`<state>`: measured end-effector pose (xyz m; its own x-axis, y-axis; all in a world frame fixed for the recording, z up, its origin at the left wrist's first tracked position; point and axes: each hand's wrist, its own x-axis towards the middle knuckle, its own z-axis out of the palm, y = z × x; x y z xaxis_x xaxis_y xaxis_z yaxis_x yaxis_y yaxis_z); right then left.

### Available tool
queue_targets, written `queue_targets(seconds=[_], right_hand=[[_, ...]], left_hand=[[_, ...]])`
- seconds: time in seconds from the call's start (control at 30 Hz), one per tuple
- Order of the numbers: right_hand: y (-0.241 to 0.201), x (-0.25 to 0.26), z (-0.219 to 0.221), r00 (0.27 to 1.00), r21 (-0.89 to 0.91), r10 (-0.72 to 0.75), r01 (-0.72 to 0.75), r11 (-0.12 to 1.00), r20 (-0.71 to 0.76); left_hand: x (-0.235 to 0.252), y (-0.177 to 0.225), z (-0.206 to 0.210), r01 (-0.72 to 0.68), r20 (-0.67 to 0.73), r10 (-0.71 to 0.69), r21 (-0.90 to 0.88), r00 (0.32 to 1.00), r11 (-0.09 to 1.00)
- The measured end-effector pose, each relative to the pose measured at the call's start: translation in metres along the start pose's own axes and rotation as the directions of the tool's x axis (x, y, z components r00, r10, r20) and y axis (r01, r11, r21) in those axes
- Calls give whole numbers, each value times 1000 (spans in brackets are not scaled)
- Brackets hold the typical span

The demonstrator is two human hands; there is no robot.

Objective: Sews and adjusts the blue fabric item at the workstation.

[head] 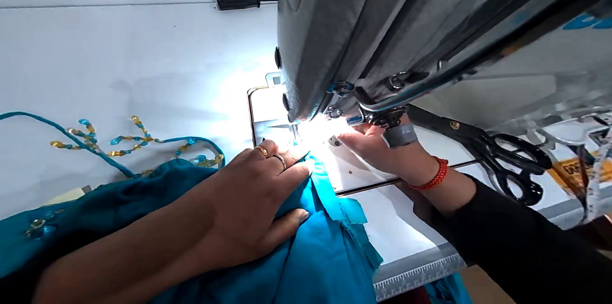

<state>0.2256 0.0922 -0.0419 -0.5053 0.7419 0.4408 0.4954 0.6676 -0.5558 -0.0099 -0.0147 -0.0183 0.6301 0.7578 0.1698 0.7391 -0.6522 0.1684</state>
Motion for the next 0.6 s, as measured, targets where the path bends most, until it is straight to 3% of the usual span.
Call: queue_targets(seconds=[0.07, 0.3, 0.5, 0.6], right_hand=[[8, 0, 8, 999, 2, 34, -34, 999, 42], [24, 6, 28, 978, -185, -66, 103, 977, 197], [28, 8, 35, 978, -74, -199, 204, 976, 64], [29, 5, 31, 975, -28, -192, 196, 980, 109]], left_hand=[[0, 0, 0, -7, -7, 7, 5, 1000, 1000], [0, 0, 0, -8, 3, 8, 16, 1000, 1000], [0, -1, 2, -4, -2, 4, -4, 1000, 1000], [-2, -1, 2, 2, -3, -2, -9, 1000, 1000]])
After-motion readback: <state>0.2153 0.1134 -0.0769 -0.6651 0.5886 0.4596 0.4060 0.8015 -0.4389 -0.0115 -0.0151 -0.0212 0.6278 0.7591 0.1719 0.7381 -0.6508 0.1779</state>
